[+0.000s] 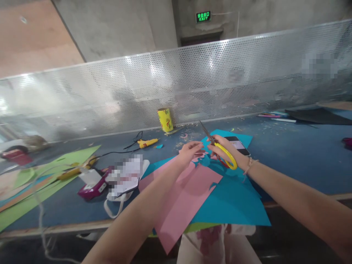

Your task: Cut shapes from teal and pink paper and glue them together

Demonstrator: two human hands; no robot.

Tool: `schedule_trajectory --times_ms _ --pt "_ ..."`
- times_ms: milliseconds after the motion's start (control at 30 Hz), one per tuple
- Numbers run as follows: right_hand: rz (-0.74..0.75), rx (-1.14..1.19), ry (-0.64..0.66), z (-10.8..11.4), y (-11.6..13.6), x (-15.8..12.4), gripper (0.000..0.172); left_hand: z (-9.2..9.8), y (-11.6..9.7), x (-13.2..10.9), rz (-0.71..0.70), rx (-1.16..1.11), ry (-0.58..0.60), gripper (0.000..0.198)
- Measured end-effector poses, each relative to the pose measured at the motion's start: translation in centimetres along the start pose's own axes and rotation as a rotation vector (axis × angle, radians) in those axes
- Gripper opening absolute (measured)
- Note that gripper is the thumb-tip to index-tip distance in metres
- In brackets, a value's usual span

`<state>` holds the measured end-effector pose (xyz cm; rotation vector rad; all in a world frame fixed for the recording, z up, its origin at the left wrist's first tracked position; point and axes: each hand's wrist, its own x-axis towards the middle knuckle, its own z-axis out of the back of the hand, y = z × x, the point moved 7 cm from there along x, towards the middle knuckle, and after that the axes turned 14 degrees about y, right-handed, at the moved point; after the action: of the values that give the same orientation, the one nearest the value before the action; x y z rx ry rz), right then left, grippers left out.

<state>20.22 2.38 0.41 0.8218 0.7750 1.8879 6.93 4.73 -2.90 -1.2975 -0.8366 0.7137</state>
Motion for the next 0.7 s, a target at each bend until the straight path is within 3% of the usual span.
schedule_trajectory --times_ms 100,233,333,467,567,700 --pt "-0.021 0.035 0.008 -0.3 -0.7 0.3 0.019 0.0 0.8 0.2 0.091 0.077 0.038 0.025" --pt "-0.044 0.117 0.047 -0.9 -2.0 0.8 0.028 -0.5 0.4 0.4 0.06 0.468 0.125 0.04" --pt "-0.05 0.138 0.097 -1.3 -2.2 1.0 0.032 -1.1 0.0 0.3 0.052 0.585 0.155 0.037" --pt "-0.003 0.059 0.092 -1.4 -2.2 1.2 0.03 -1.9 -0.3 0.0 0.009 0.496 0.229 0.038" --pt "0.059 -0.023 0.031 -1.2 -2.3 1.5 0.031 -2.1 0.3 0.0 0.056 0.376 0.259 0.037" --pt "0.071 0.058 0.039 -1.2 -1.9 1.4 0.032 -1.8 0.8 -0.2 0.14 0.272 0.202 0.022"
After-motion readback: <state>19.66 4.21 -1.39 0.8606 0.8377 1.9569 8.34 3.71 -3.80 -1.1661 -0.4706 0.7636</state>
